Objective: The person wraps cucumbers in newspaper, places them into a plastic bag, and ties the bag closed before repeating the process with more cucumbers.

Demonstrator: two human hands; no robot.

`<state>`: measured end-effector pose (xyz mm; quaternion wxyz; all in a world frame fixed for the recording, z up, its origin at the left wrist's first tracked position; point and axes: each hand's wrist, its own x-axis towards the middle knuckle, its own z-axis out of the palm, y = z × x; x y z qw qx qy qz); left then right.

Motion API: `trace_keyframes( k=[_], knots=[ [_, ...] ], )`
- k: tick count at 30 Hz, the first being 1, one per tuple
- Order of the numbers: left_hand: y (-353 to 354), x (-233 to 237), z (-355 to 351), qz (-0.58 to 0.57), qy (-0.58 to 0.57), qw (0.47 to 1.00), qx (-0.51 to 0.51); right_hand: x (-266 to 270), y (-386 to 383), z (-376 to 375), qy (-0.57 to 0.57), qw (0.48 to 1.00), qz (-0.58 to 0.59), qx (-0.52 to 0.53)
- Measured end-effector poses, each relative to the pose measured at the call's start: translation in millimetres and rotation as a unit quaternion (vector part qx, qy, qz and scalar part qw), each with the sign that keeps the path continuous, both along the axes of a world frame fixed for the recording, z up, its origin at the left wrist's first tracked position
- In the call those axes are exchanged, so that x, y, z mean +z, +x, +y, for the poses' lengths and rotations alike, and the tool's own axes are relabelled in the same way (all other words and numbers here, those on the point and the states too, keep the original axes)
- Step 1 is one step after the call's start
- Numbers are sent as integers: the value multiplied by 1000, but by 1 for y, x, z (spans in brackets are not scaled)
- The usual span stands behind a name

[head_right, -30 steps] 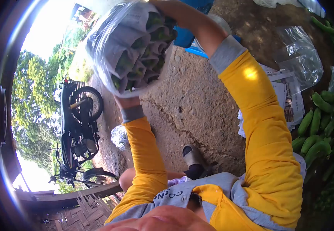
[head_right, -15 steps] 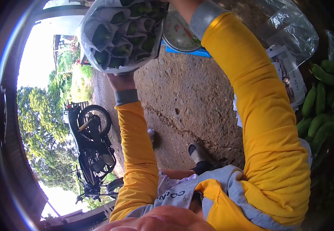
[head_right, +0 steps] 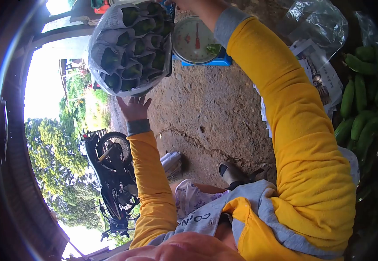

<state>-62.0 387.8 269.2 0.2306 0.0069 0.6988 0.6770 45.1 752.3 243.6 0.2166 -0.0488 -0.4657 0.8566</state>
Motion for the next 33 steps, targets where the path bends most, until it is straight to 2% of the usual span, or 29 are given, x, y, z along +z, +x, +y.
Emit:
trace_keyframes(
  k=[2,5,8,11,12,14,16,17,18,20,22,23,26,27,30,32,33],
  knots=[
    [5,12,-7,32,-31,998,51,2,6,8,24,989,-137,-42],
    [9,38,-20,124,-60,990,37,8,29,4,-9,986,-148,-79],
    [25,70,-13,267,-79,960,32,-21,30,12,-125,984,-82,-96],
    [43,111,18,422,-135,896,7,-50,67,-5,-241,965,14,-106],
    [43,121,28,471,-138,871,-16,-58,70,-20,-268,956,-3,-123],
    [38,142,57,568,-215,790,-81,-83,63,-55,-322,933,-34,-156],
    [35,149,83,589,-282,741,-159,-107,40,-84,-371,925,-51,-58],
    [22,150,91,635,-329,678,-169,-109,30,-102,-368,928,-50,-41],
    [28,152,102,650,-338,663,-154,-108,23,-121,-364,930,-47,-21],
    [41,160,121,709,-396,565,-148,-109,14,-145,-392,918,-53,10],
    [61,165,140,713,-491,474,-161,-109,4,-162,-412,910,-35,31],
    [68,166,149,722,-535,411,-156,-112,2,-169,-420,907,-15,35],
    [52,165,168,736,-501,430,-149,-112,-4,-186,-424,904,31,40],
    [50,168,173,698,-542,435,-173,-111,-5,-189,-423,904,34,50],
    [8,160,165,761,-342,508,-214,-105,-4,-202,-417,905,58,63],
    [34,167,157,575,-281,741,-202,-100,-2,-207,-438,890,99,81],
    [49,169,149,460,-240,834,-189,-98,-1,-210,-415,895,133,93]
  ],
)
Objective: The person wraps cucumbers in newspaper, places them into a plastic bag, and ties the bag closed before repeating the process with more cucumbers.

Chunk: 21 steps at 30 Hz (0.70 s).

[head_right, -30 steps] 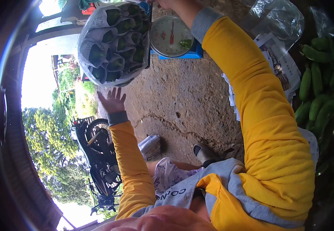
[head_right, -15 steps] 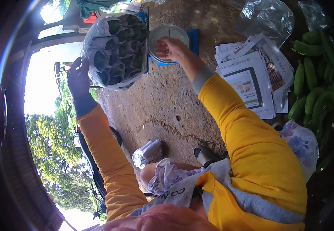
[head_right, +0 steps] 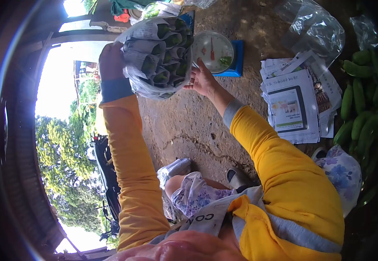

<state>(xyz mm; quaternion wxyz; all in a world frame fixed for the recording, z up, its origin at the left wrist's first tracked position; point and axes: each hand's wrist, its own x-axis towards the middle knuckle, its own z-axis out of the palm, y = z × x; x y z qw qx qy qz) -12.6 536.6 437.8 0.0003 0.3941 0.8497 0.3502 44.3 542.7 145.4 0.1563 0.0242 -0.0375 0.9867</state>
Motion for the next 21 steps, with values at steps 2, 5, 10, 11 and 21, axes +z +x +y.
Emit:
trace_keyframes(
  k=[2,5,10,11,21],
  knots=[
    [17,-8,-22,-60,100,992,-49,7,0,-8,-17,999,43,-27],
    [10,-17,-59,183,84,973,-116,29,16,-29,-31,996,47,-62],
    [99,-6,-111,-122,296,947,-37,44,44,-52,-33,988,84,-123],
    [109,-5,-122,-151,331,931,-34,47,59,-59,-38,990,52,-123],
    [212,-56,-197,-320,327,876,-154,-23,211,-118,-61,978,-140,-140]
  ],
)
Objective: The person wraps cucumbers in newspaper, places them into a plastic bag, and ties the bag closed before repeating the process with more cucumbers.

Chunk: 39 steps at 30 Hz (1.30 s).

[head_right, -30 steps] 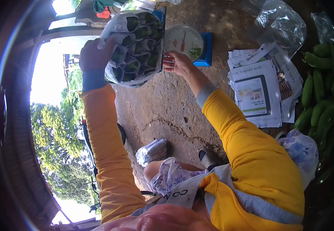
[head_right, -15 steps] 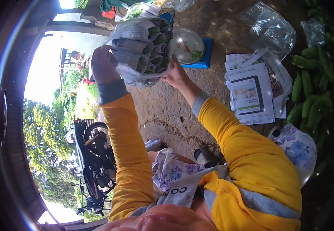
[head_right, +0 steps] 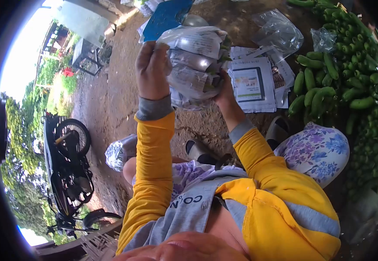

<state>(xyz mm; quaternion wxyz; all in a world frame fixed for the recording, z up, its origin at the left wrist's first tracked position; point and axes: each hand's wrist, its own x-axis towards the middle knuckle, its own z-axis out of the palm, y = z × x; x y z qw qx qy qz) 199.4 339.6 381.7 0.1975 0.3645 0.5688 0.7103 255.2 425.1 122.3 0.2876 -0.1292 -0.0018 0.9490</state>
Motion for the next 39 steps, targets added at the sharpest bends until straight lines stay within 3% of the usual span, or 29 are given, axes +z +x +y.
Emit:
trace_keyframes(
  k=[3,5,8,10,11,14,15,17,20,22,24,27,30,31,34,37,39],
  knots=[
    [-11,-34,-26,-33,16,998,52,19,43,3,99,983,-154,1],
    [-28,-70,-36,-51,20,995,85,31,61,7,164,942,-291,-7],
    [-53,-153,-52,-108,-11,989,99,-14,61,18,204,882,-423,-33],
    [-75,-235,-59,-25,-107,976,186,-22,55,0,273,797,-538,-42],
    [-73,-242,-63,-9,-87,969,229,-24,50,-5,310,746,-588,-48],
    [-98,-244,-90,35,-218,921,320,-19,31,-7,450,728,-515,39],
    [-109,-257,-100,-2,-216,920,327,-9,24,-10,577,619,-528,-66],
    [-116,-258,-113,-40,-220,916,332,28,0,-21,762,343,-474,-278],
    [-119,-268,-125,-130,-174,932,289,86,-34,-63,906,355,-193,-123],
    [-125,-274,-130,-238,-106,941,217,78,-53,-90,959,268,-86,-17],
    [-125,-275,-127,-257,-46,945,198,61,-60,-103,974,200,-102,1],
    [-131,-295,-121,-206,-62,954,207,65,-71,-109,981,132,-135,-38],
    [-125,-252,-126,-301,-32,937,173,68,-85,-113,980,37,-185,63],
    [-129,-258,-123,-271,-46,944,184,54,-92,-114,980,16,-197,37],
    [-140,-285,-126,-199,-81,950,228,44,-104,-129,965,42,-234,107],
    [-138,-284,-134,-198,-77,948,238,14,-118,-137,963,127,-236,37],
    [-139,-294,-133,-183,-69,945,262,19,-118,-138,960,98,-251,78]
  ],
)
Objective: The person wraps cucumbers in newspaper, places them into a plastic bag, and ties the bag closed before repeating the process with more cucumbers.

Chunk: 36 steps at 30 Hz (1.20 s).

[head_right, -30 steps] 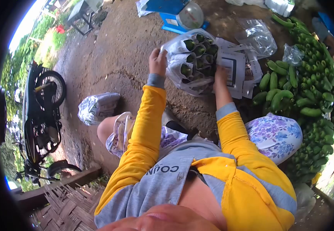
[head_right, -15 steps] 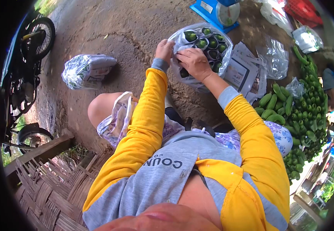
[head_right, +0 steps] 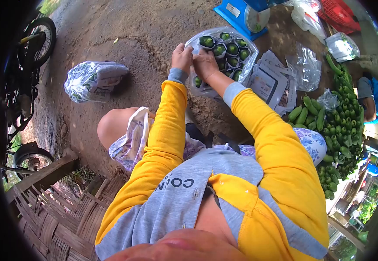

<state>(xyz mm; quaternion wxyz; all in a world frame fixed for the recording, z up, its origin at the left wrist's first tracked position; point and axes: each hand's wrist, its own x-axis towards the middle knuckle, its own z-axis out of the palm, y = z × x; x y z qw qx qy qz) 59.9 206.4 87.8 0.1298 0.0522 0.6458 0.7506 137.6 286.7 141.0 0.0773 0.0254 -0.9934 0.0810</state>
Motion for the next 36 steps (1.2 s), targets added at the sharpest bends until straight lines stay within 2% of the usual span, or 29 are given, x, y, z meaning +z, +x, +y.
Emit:
trace_keyframes(
  k=[1,4,5,7,10,14,17,18,21,22,23,25,27,28,32,33,35,36],
  knots=[
    [-1,6,1,-4,-21,1000,6,4,-1,2,12,1000,-24,-3],
    [0,22,3,1,-97,995,30,29,6,24,-31,994,-38,94],
    [-1,22,5,24,-133,990,40,49,8,29,-27,992,54,114],
    [-2,27,6,48,-205,977,44,66,1,43,-38,974,218,57],
    [-1,61,0,33,-339,940,18,41,-13,67,-47,984,167,38],
    [-23,65,7,42,-373,926,36,28,-21,72,-75,987,141,22],
    [-35,47,18,77,-339,937,-39,27,-25,70,-64,984,163,20],
    [-46,28,24,49,-267,957,-103,29,-26,68,-58,984,165,25],
    [-38,18,43,0,-73,994,-79,32,-17,72,-48,985,167,19],
    [-24,38,44,-39,23,996,-72,35,-15,73,-45,984,171,20],
    [-22,39,49,-27,71,994,-83,37,-10,76,-54,983,173,9],
    [-15,51,61,-10,41,992,-115,40,-2,87,-74,981,182,-1],
    [1,78,67,-29,63,990,-124,40,-1,96,-49,987,153,-16],
    [1,79,72,29,17,992,-120,33,-4,99,-49,986,159,-27],
    [-1,76,74,64,-10,993,-95,20,-25,98,-1,993,107,-52],
    [-4,71,71,67,-23,995,-77,16,-33,91,52,994,78,-61],
    [-12,62,62,3,69,996,-51,14,-49,81,64,996,37,-54],
    [-15,63,57,8,61,997,-36,13,-55,79,61,996,45,-49]
  ],
)
